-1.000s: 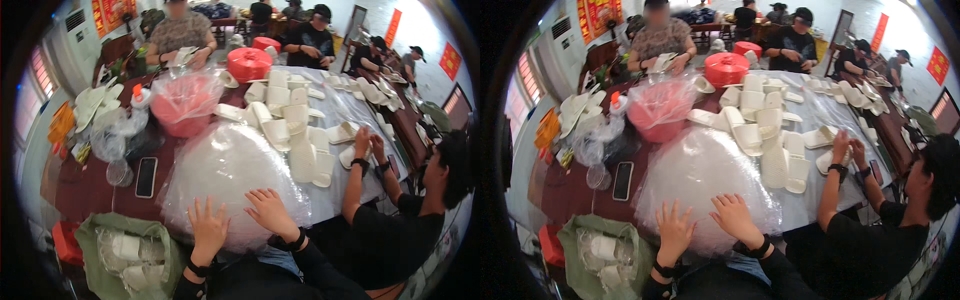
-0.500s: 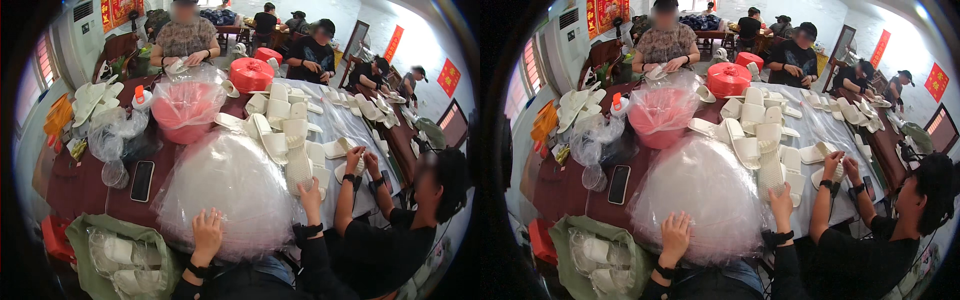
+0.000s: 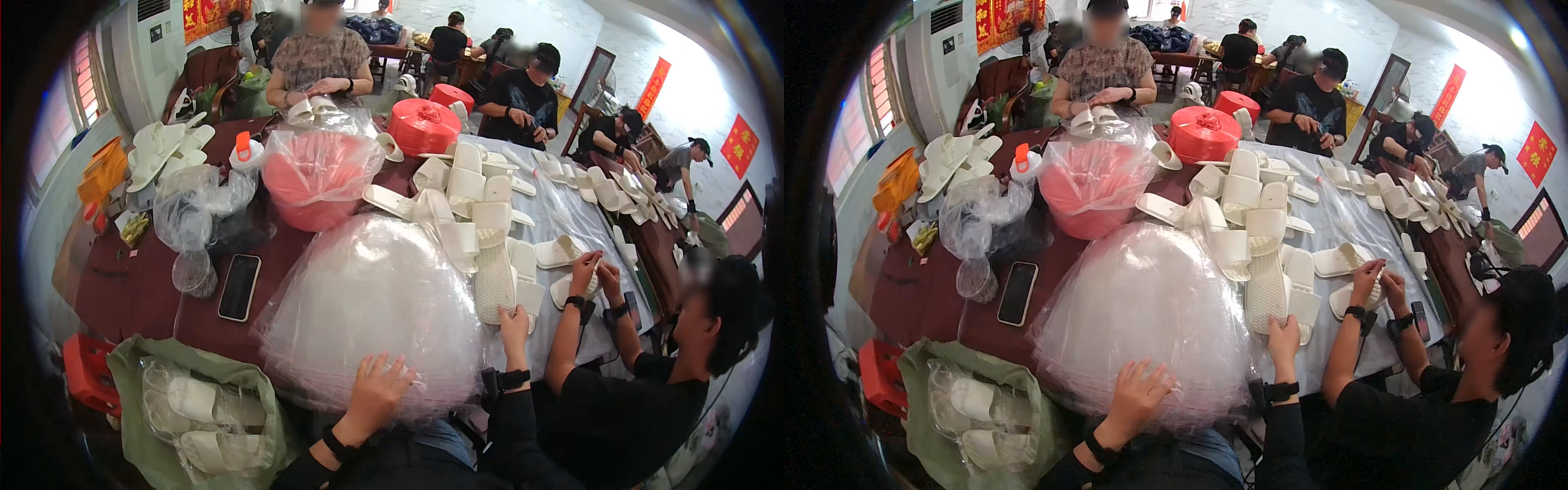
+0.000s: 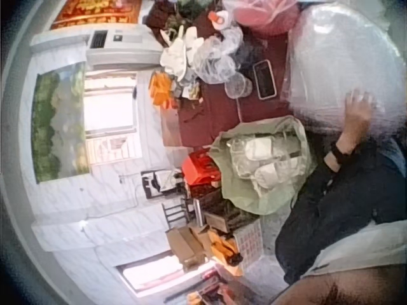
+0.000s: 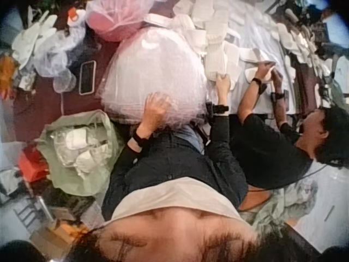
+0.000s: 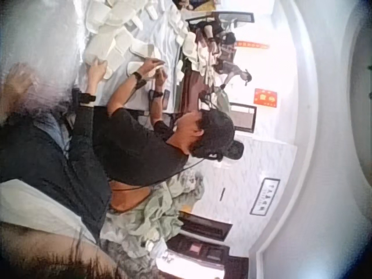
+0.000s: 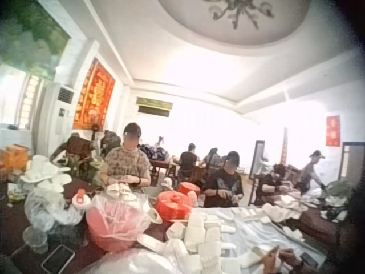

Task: The recorder sorts white slippers and places them into large green sacks.

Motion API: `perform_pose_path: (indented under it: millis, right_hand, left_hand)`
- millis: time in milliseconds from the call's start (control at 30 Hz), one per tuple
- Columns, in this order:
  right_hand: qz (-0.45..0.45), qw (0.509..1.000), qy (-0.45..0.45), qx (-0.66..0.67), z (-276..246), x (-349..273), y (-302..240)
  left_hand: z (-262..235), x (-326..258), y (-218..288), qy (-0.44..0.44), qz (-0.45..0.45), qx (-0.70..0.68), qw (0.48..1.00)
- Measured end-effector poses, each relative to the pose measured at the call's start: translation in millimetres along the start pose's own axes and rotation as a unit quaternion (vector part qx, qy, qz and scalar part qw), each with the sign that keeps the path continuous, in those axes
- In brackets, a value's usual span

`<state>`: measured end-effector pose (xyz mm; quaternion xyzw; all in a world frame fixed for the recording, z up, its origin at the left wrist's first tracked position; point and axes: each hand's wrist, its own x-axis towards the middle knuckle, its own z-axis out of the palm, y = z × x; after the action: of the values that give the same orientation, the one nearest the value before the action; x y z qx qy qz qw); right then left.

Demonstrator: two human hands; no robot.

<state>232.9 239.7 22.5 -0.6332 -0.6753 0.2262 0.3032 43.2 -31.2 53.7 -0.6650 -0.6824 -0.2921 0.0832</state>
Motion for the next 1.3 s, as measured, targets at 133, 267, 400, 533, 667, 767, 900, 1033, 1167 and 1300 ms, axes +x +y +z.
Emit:
perform_pose_path:
  millis: [133,267,400,533,667,767,900,1033,1167,1300]
  right_hand:
    - [-0.041,0.935,0.12,0.331,-7,13,7]
    - [-0.065,0.921,0.159,0.349,-38,9,-23]
    - [-0.044,0.879,0.208,0.427,-59,8,-24]
    - [-0.032,0.805,0.243,0.54,-83,-11,-52]
    - [-0.058,0.763,0.262,0.588,-108,-35,-99]
    - [-0.121,0.765,0.245,0.583,-124,-42,-101]
    - [-0.17,0.727,0.193,0.637,-138,-54,-109]
    - [-0.141,0.571,-0.046,0.808,-152,-63,-132]
    - [-0.005,0.551,-0.07,0.832,-139,-84,-161]
    - [0.11,0.37,-0.302,0.872,-86,-80,-127]
  left_hand:
    - [4,-1,4,-0.095,-0.015,0.034,0.995]
    - [-6,3,3,-0.101,-0.02,-0.014,0.995]
    - [-6,5,2,-0.102,-0.015,-0.033,0.994]
    - [13,-10,-8,-0.133,-0.007,-0.033,0.991]
    - [4,-4,-11,-0.136,-0.014,-0.019,0.99]
    - [4,-2,-11,-0.133,-0.027,-0.011,0.991]
    - [12,-4,-12,-0.131,-0.035,-0.006,0.991]
    - [16,-3,-14,-0.134,-0.036,0.014,0.99]
    - [19,-1,-14,-0.137,-0.042,0.008,0.99]
    - [20,-6,-18,-0.141,-0.047,0.008,0.989]
